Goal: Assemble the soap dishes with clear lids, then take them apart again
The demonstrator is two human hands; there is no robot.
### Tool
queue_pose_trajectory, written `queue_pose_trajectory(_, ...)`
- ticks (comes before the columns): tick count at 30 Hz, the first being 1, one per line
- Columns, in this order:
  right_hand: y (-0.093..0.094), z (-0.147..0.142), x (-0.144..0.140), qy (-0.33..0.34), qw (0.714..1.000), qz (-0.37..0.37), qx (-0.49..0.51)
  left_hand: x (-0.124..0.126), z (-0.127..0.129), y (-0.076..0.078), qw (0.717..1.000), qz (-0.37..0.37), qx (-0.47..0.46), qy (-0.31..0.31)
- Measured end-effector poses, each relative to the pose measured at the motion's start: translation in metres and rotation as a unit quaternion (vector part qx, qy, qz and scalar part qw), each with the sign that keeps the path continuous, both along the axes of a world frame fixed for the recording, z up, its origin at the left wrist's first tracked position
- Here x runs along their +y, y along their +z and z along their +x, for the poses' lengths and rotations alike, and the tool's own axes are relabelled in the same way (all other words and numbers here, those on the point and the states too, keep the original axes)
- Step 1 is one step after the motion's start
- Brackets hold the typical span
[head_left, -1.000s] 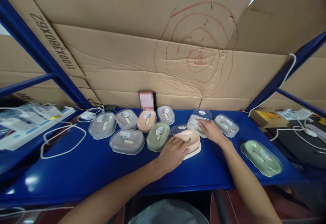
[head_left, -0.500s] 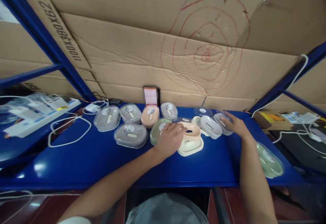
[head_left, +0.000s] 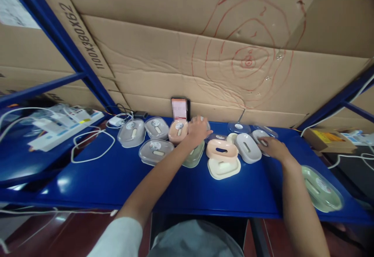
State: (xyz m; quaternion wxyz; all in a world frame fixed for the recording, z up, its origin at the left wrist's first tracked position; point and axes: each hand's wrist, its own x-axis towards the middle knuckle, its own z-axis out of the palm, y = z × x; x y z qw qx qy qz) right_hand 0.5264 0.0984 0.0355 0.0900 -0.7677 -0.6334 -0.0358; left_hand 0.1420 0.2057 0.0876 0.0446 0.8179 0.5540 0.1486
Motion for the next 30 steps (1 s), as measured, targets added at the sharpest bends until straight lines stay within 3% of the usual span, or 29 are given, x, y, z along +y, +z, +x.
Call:
queue_pose_trajectory(4,0.002,-0.004,-0.001,0.024,0.999,0.009,0.031,0.001,-0.003,0.001,0.999,-0.011,-0.042,-0.014)
queue_pose_trajectory(8,0.013,-0.013,0.000,0.032,0.996,0.071,0.052,0.012,-0.006,0.008,0.991,-0.017,-0.114,-0.069)
queue_pose_trajectory(15,0.010,-0.063,0.012,0.144,0.976,0.144,0.082,0.019,-0.002,0.011,0.966,-0.006,-0.175,-0.189)
queue_pose_trajectory(20,0.007,-0.088,0.011,0.192,0.965,0.148,0.099,0.008,0.001,0.010,0.970,0.027,-0.128,-0.207)
queue_pose_trajectory(26,0.009,-0.099,0.010,0.178,0.965,0.152,0.117,-0.020,0.012,0.017,0.982,0.041,-0.022,-0.184)
queue_pose_trajectory(30,0.010,-0.113,0.011,0.188,0.962,0.148,0.132,-0.040,0.018,0.013,0.983,0.020,0.042,-0.180)
